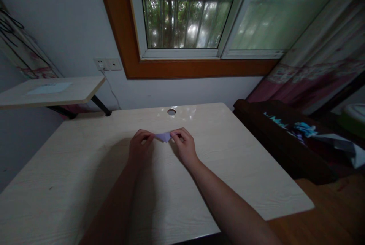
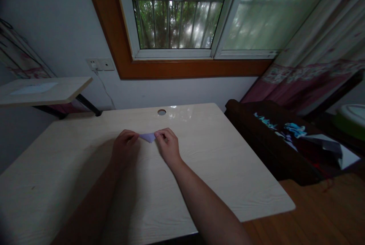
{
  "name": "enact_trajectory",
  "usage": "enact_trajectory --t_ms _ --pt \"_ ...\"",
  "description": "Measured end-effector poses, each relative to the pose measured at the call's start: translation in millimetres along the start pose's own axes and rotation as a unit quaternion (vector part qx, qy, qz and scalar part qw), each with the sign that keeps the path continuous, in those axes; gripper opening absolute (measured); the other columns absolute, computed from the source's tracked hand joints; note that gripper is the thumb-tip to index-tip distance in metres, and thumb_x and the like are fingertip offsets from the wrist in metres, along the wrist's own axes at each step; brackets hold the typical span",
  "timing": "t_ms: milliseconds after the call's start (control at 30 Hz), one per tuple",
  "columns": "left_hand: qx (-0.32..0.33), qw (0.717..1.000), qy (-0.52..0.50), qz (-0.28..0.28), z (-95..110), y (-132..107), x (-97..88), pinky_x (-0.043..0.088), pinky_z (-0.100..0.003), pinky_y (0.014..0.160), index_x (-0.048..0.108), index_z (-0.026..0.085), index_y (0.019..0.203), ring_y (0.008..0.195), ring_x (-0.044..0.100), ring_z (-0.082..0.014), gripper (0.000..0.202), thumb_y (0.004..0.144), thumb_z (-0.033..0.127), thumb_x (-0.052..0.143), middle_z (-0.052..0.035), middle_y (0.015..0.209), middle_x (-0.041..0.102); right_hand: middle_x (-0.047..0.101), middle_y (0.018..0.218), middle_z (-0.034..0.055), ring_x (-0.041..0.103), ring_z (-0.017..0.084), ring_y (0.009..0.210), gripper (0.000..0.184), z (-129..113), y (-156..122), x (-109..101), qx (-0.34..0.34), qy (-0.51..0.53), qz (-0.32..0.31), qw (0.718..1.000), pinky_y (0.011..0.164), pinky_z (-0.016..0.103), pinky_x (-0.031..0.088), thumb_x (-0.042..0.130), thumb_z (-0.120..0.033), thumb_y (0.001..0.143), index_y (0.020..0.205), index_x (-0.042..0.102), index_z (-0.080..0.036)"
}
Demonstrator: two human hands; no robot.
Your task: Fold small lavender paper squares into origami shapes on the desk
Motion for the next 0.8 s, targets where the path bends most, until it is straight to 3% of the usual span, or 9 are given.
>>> enact_trajectory --t_ms 267,467,800 --pt "-0.035 0.998 -0.001 0.050 -13 0 -6.8 0.051 -0.026 0.072 0.070 0.020 0.084 0.083 0.062 -0.0159 0.016 0.089 0.034 0.062 -0.0032 0.088 0.064 0.065 0.082 0.0027 0.060 0.018 0.079 0.016 5 1 0 0.011 0.009 0.004 1.000 0.071 0.029 0.046 0.061 -0.032 0.091 0.084 0.071 -0.022" --pt "-0.028 0.998 -0.055 -0.014 -13 0 7.8 0.055 -0.027 0.073 0.072 0.023 0.097 0.089 0.064 -0.0167 0.018 0.088 0.037 0.063 -0.0049 0.098 0.064 0.067 0.083 0.0034 0.062 0.018 0.081 0.014 3 1 4 -0.001 0.008 -0.017 1.000 0.074 0.030 0.047 0.062 -0.032 0.091 0.086 0.072 -0.023" --pt "-0.032 0.994 -0.059 -0.083 -6 -3 19.9 0.052 -0.028 0.071 0.073 0.024 0.090 0.079 0.065 -0.0163 0.015 0.087 0.036 0.066 -0.0024 0.086 0.069 0.068 0.085 0.0028 0.063 0.018 0.083 0.012 -1 0 7 -0.008 0.019 -0.036 0.999 0.074 0.030 0.048 0.063 -0.030 0.090 0.087 0.073 -0.023"
Point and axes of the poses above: each hand's wrist, its own y-axis towards the middle knuckle, its own x-axis out of the palm, z = x × y, the point moved 7 cm from there along y, towards the middle knuckle
